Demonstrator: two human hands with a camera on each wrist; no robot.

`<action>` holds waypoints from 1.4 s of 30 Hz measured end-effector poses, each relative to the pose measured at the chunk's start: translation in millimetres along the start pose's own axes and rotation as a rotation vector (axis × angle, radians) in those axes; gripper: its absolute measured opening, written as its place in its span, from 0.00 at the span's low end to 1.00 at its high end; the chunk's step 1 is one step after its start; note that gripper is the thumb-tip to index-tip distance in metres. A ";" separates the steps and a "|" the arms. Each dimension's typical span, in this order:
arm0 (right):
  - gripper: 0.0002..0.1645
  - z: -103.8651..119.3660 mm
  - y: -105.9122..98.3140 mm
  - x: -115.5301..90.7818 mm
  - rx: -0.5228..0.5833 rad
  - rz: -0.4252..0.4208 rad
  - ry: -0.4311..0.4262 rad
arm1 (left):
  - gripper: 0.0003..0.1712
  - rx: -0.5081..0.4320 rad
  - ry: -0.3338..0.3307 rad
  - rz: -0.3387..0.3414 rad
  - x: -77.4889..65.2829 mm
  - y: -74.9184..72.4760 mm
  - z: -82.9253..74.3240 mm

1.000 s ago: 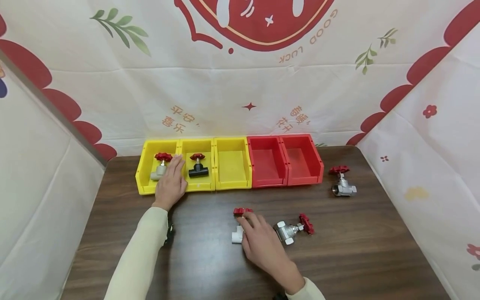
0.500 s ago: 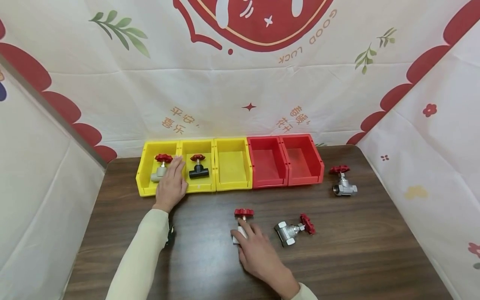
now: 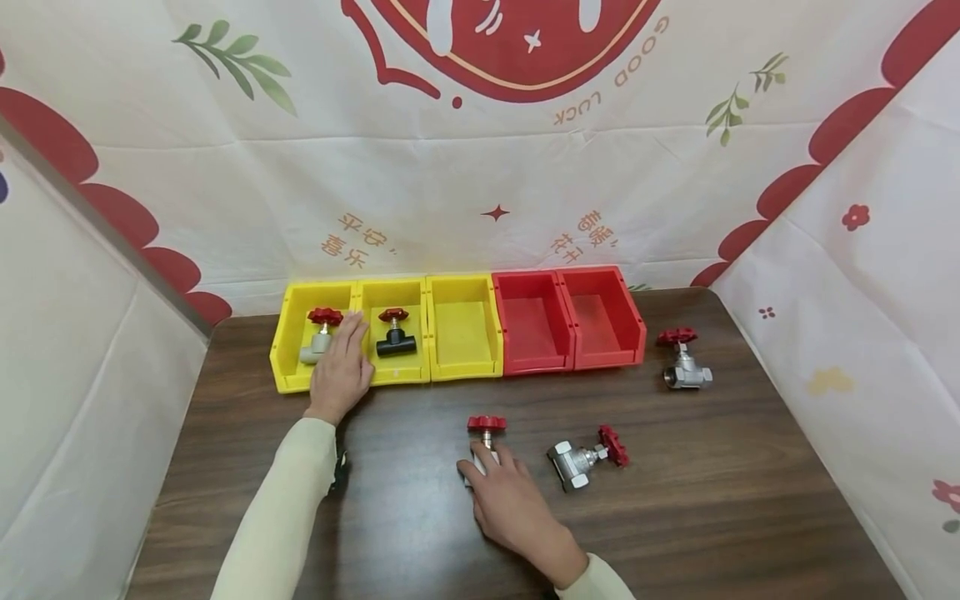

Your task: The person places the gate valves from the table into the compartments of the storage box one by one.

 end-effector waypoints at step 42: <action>0.23 -7.4 2.5 11.4 -0.008 -0.084 -0.086 | 0.31 0.018 -0.010 0.044 -0.8 2.6 2.4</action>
Point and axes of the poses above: each hand's wrist, its own x-axis towards the middle knuckle, its own y-axis out of the palm, z = x × y, the point moved 8 cm from there along x, towards the middle knuckle
